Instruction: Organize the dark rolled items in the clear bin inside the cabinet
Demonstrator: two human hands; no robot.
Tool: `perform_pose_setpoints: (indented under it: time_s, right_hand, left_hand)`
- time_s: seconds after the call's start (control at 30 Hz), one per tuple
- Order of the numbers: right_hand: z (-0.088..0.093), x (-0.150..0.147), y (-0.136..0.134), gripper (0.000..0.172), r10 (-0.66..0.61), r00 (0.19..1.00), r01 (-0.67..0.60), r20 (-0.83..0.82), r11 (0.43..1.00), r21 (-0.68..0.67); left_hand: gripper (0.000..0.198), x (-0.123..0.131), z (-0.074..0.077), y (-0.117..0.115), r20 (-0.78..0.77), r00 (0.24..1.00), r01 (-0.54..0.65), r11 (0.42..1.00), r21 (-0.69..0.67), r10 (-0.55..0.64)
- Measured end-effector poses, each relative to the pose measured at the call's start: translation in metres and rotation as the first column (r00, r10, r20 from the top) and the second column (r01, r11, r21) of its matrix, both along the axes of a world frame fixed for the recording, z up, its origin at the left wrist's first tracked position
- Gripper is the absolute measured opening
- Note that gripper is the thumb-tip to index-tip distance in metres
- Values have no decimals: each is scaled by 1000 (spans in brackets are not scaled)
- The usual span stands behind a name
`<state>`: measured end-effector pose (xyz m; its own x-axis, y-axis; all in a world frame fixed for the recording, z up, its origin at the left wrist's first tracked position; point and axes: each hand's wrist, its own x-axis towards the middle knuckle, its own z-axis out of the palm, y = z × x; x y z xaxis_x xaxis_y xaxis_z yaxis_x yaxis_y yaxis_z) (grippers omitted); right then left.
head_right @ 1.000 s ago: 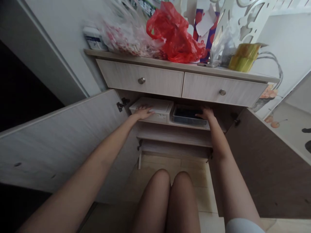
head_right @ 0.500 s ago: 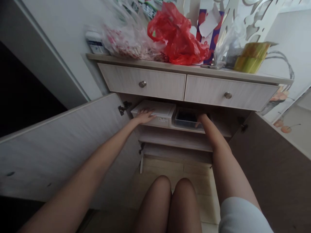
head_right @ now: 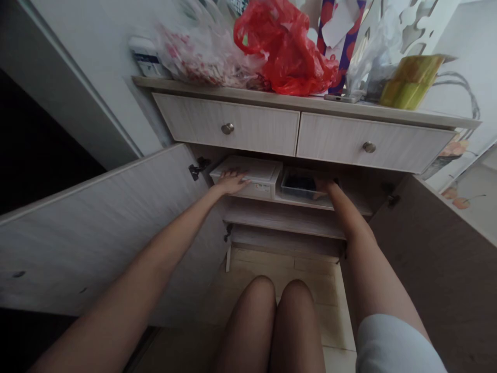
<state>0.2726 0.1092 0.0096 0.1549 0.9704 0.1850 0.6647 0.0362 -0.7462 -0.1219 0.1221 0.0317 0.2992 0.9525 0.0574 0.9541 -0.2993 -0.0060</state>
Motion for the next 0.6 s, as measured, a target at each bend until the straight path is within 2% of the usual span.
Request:
perform_pose_setpoints:
  time_s: [0.07, 0.1, 0.2, 0.23, 0.3, 0.4, 0.47, 0.5, 0.53, 0.6]
  right_hand:
    - [4, 2, -1, 34, 54, 975, -61, 216, 998, 25]
    - [8, 3, -2, 43, 73, 935, -87, 346, 996, 25]
    - [28, 14, -7, 69, 54, 745, -73, 665, 997, 0]
    - [36, 19, -11, 71, 15, 695, -46, 719, 999, 23]
    - [52, 32, -20, 65, -75, 639, -31, 765, 992, 123]
    - [67, 50, -38, 50, -161, 638, -23, 753, 973, 228]
    - [66, 60, -48, 49, -247, 641, 83, 727, 964, 254]
    - [62, 65, -51, 52, -318, 641, 191, 699, 948, 255]
    - [57, 69, -54, 56, -398, 641, 324, 657, 915, 238]
    - [42, 80, -56, 66, -547, 644, 580, 535, 805, 125]
  left_hand:
    - [74, 0, 0, 0, -3, 1000, -8, 1000, -7, 8]
    - [74, 0, 0, 0, -3, 1000, -13, 1000, -9, 13]
    - [74, 0, -1, 2, -2, 1000, -20, 1000, -16, 20]
    - [74, 0, -1, 2, -2, 1000, -18, 1000, -15, 18]
    - [74, -1, -2, 4, 0, 1000, -13, 1000, -5, 13]
    - [75, -1, -3, 5, -4, 1000, -9, 1000, 8, 9]
    - [76, -1, -3, 5, -9, 1000, -5, 1000, 3, 5]
    - [76, -1, -3, 5, -8, 1000, -2, 1000, 4, 2]
    - [76, -1, -3, 4, -5, 1000, 1, 1000, 7, -1]
    - [76, -1, -3, 4, 5, 1000, 6, 1000, 14, -6]
